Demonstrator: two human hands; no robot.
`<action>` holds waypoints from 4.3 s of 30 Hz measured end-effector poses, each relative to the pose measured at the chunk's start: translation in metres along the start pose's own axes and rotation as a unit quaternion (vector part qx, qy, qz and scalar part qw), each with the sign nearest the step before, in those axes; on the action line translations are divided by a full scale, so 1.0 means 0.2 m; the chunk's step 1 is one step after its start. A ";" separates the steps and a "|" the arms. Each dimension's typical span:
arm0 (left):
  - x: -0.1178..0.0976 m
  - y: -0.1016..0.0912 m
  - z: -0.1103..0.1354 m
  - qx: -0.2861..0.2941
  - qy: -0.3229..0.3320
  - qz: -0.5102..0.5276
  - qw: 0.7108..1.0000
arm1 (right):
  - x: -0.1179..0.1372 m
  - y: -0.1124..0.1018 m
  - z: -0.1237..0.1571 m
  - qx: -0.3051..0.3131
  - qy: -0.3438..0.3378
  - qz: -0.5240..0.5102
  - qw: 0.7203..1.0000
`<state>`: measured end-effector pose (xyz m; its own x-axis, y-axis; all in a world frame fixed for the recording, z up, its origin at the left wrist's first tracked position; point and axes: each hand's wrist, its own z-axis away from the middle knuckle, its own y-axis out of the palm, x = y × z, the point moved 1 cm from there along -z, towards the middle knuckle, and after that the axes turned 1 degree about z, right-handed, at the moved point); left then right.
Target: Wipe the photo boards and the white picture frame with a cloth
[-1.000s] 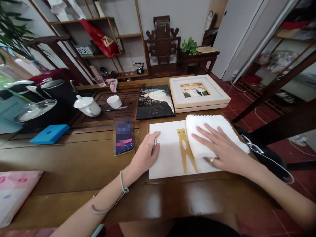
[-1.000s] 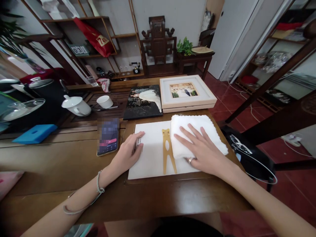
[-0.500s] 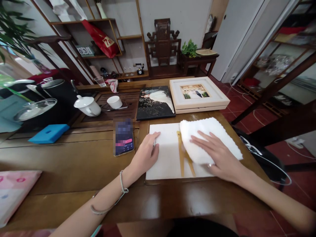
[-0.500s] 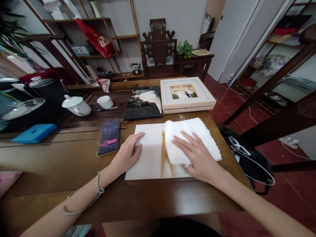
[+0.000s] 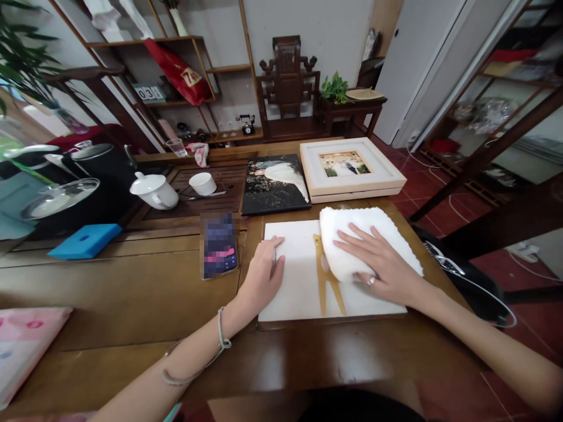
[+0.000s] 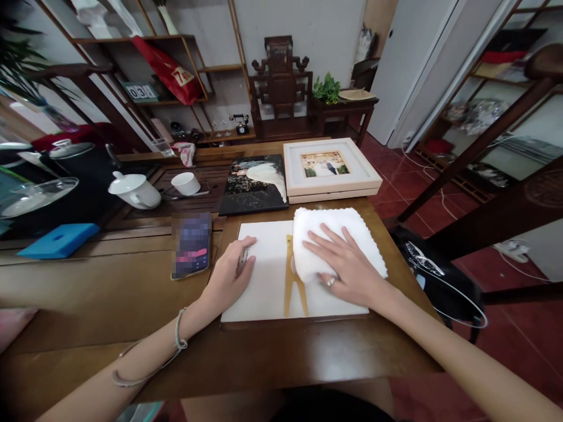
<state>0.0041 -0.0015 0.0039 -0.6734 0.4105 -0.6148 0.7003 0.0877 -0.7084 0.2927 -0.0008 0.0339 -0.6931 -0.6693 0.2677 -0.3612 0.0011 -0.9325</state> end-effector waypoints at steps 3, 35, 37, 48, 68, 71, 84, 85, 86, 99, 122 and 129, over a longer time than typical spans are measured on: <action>0.00 0.01 0.00 0.003 0.003 0.001 1.000 | -0.05 0.02 -0.10 -0.001 0.070 -0.005 0.998; 0.00 0.02 0.02 -0.005 0.030 0.016 0.999 | 0.10 -0.02 0.12 0.041 -0.066 0.064 0.995; -0.01 0.02 0.02 -0.003 0.024 0.018 1.000 | 0.01 -0.03 0.10 0.024 -0.003 0.072 0.997; -0.02 0.03 0.02 -0.005 0.004 0.019 1.000 | 0.20 0.05 -0.08 0.055 -0.022 0.104 0.993; -0.02 0.03 0.01 -0.016 0.014 0.020 1.000 | 0.28 0.00 -0.03 0.104 -0.059 0.043 0.992; -0.03 0.03 0.01 -0.014 0.003 0.022 1.000 | 0.32 -0.03 0.07 0.122 -0.109 0.026 0.986; -0.03 0.03 0.01 -0.013 0.008 0.019 1.000 | 0.33 -0.04 0.25 0.038 -0.104 0.044 0.993; -0.02 0.03 0.01 -0.013 0.009 0.020 1.000 | 0.30 -0.06 0.25 0.015 -0.103 0.038 0.994; -0.02 0.03 0.01 -0.013 0.010 0.020 1.000 | 0.27 -0.07 0.25 -0.011 -0.098 0.032 0.995; -0.01 0.04 0.02 -0.005 0.009 0.025 1.000 | -0.02 0.00 -0.12 0.000 0.069 0.035 0.997; -0.01 0.00 0.00 0.024 0.018 0.023 0.999 | 0.07 -0.08 0.08 0.044 0.044 0.030 0.998; -0.01 -0.01 0.00 0.021 0.035 0.006 0.999 | 0.33 -0.17 0.43 0.088 -0.006 0.037 0.995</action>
<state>0.0048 -0.0019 0.0060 -0.6459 0.4736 -0.5987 0.6965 0.0446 -0.7161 0.3125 -0.1083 0.0634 -0.7063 -0.6809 0.1939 -0.1931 -0.0783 -0.9780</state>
